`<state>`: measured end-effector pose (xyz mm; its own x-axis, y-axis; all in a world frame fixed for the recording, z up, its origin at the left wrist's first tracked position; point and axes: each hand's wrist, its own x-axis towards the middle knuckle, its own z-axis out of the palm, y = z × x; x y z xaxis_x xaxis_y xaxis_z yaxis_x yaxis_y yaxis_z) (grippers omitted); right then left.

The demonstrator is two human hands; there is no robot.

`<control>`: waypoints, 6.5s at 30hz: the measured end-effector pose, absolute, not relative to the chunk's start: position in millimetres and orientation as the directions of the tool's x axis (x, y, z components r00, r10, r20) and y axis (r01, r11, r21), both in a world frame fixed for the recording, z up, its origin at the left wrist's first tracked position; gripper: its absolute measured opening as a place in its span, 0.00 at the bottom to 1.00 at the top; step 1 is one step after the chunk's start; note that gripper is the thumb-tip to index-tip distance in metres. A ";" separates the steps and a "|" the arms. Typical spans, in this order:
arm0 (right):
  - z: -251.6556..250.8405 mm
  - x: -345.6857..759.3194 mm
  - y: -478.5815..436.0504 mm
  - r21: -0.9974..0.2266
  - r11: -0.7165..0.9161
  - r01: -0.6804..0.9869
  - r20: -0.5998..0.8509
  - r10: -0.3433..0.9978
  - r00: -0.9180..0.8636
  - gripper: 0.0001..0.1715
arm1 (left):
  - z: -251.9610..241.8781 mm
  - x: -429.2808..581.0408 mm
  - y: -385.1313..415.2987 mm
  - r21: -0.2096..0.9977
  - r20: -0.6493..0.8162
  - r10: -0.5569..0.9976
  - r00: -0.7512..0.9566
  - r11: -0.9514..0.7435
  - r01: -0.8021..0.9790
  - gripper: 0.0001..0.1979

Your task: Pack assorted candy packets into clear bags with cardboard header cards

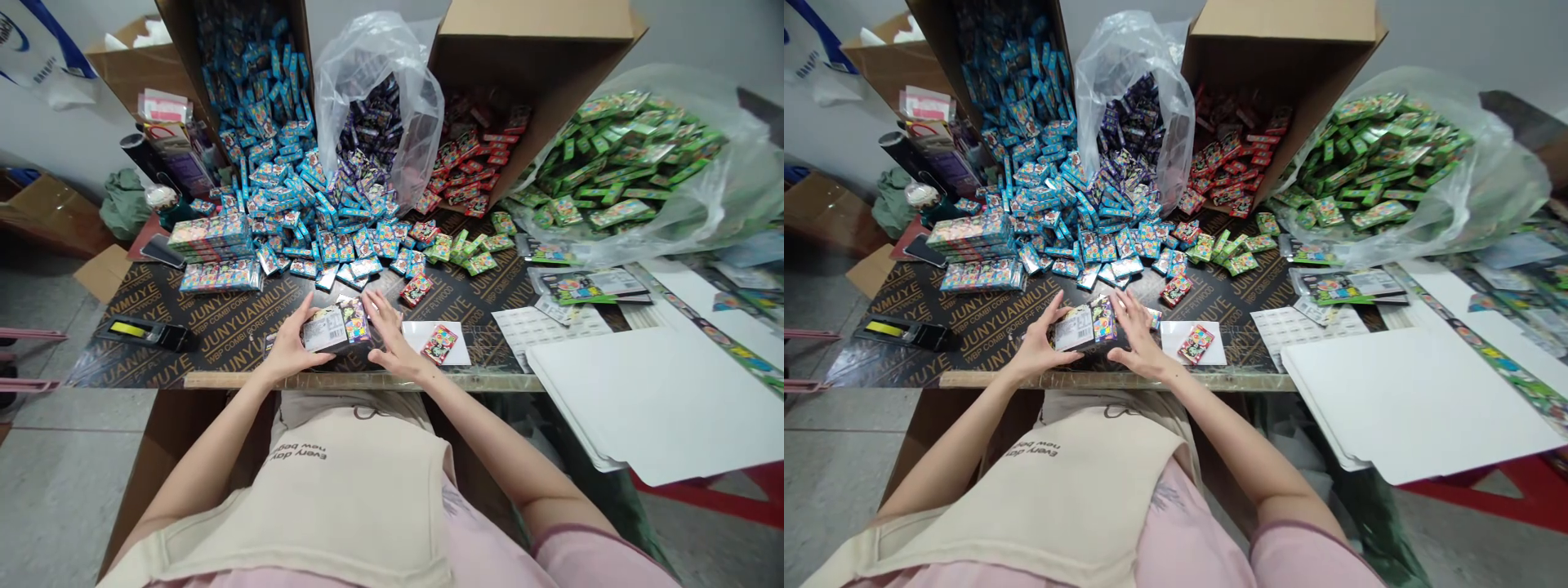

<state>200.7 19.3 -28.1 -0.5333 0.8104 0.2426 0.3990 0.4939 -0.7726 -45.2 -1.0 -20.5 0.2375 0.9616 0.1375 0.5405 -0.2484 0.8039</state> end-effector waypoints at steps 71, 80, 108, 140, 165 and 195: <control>-18.0 198.5 16.8 -0.660 0.608 0.442 0.370 0.774 -0.513 0.35 | -27.5 -9.7 21.4 0.879 -0.441 0.895 0.069 0.447 -0.167 0.20; -47.2 211.2 35.3 -0.579 0.633 0.515 0.422 0.772 -0.475 0.42 | -48.1 -45.7 22.8 0.713 -0.032 0.978 0.206 -0.122 0.690 0.45; -39.5 232.5 40.1 -0.740 0.565 0.365 0.395 0.804 -0.443 0.43 | -38.1 -35.5 19.7 0.688 -0.071 0.946 0.317 -0.183 0.702 0.60; -45.8 306.5 159.2 -0.501 0.106 0.859 0.311 0.948 0.064 0.32 | -52.9 -38.1 28.1 0.472 -0.070 0.934 0.351 -0.279 0.836 0.54; -68.1 238.5 58.7 -0.645 0.633 0.428 0.408 0.759 -0.507 0.57 | -37.7 -7.9 35.1 0.426 -0.142 0.836 0.530 -0.432 0.795 0.49; -28.1 149.5 33.6 -0.966 0.090 -0.241 0.111 0.991 -0.075 0.33 | -21.5 10.6 31.3 0.979 0.191 0.932 -0.308 -0.157 0.131 0.38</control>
<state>149.5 33.6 -28.1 -0.0745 0.9910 0.1108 -0.2407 0.0900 -0.9664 10.6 31.3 -21.5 -0.3076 0.9321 0.1910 0.1312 -0.1572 0.9788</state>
